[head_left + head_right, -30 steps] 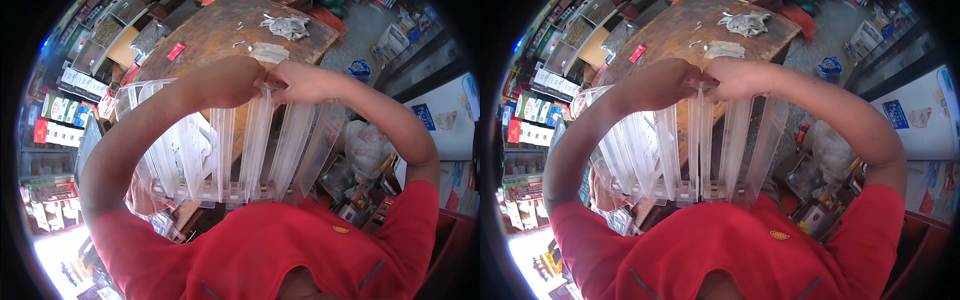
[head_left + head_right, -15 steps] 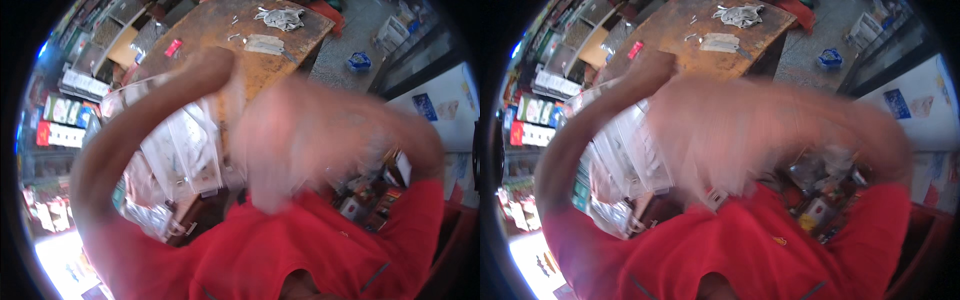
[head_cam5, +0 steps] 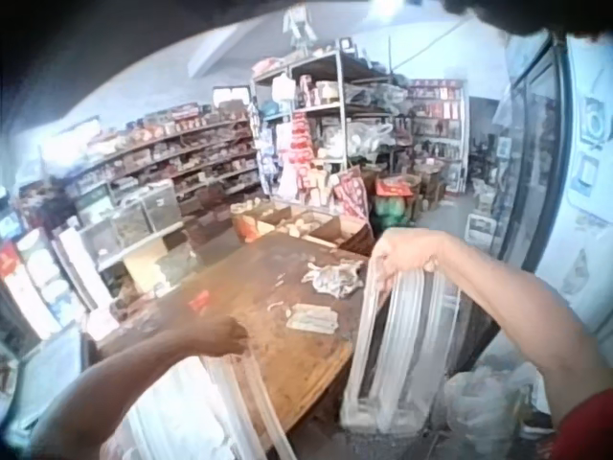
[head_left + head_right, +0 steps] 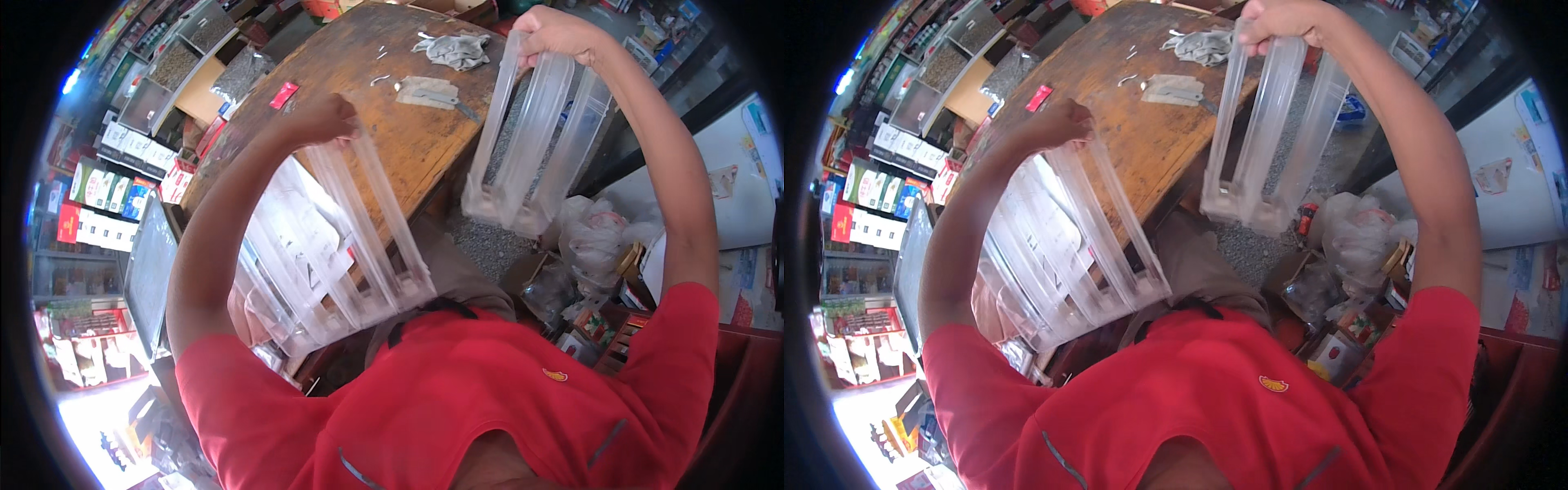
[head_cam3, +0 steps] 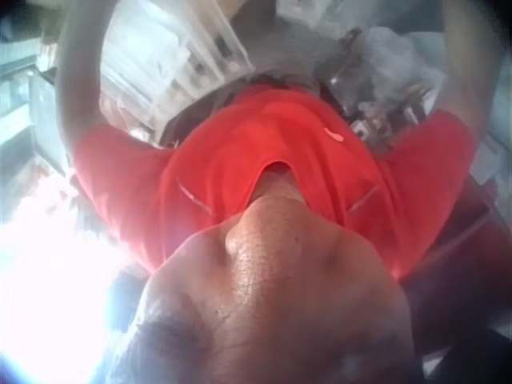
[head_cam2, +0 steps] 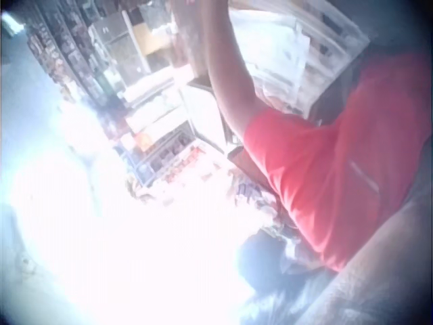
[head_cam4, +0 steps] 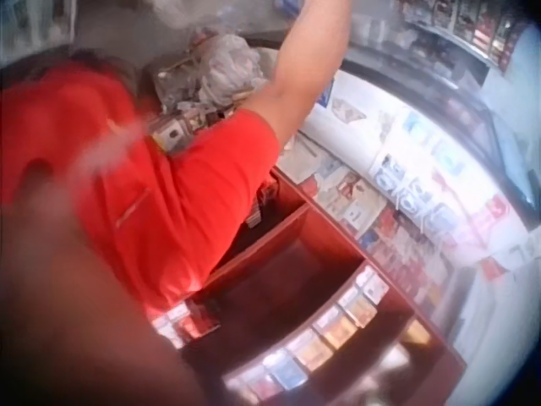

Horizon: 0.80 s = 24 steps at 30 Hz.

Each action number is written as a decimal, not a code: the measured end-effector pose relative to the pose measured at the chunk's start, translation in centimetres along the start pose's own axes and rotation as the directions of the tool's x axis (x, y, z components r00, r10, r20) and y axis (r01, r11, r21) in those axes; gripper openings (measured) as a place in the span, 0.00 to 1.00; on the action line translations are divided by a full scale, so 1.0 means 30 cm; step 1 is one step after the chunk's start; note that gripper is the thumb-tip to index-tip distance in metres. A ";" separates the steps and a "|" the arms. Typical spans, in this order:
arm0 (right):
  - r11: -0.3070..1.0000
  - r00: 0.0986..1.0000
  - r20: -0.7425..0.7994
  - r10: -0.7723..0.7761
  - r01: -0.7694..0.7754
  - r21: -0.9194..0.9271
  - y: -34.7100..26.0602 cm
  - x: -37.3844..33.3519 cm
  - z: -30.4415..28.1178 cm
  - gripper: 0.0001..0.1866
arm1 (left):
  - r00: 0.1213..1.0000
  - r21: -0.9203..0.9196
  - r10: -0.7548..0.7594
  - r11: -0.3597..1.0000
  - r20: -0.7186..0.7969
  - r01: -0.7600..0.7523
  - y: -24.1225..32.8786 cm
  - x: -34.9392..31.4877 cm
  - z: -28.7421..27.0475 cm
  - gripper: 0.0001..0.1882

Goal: The person assembles clear plastic containers by hand at a cluttered wooden workbench. They repeatedly pick up container halves, align them, and press them together, then place the assembled units on the table.

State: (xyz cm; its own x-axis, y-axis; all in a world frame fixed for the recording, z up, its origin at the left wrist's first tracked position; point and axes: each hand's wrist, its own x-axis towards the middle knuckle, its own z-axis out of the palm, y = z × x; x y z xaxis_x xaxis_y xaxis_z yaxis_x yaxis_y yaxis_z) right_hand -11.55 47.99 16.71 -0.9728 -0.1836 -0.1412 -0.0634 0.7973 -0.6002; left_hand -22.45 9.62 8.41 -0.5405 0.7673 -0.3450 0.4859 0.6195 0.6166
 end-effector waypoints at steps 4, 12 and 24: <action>0.950 0.974 -0.157 0.166 -0.115 0.290 0.267 0.067 -0.131 0.11 | 0.998 0.020 -0.038 0.999 -0.045 0.039 -0.132 0.026 -0.087 0.12; 0.423 0.829 -0.152 0.538 -0.110 0.900 0.569 0.293 0.025 0.11 | 0.992 -0.009 -0.116 0.993 -0.052 0.116 -0.154 0.045 -0.084 0.10; 0.194 0.872 -0.156 0.464 0.072 0.978 0.444 0.460 0.300 0.14 | 0.987 0.443 -0.096 0.885 -0.126 0.142 -0.631 0.119 -0.196 0.08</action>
State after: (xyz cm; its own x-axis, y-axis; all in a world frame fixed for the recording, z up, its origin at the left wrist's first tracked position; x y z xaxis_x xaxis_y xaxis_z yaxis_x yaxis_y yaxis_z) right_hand -23.80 50.89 -0.31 -0.9123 0.2999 -0.2790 0.1358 -0.4211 -0.8968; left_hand -37.62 -0.33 -0.33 -0.6667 0.6775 -0.3108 0.6573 0.7310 0.1835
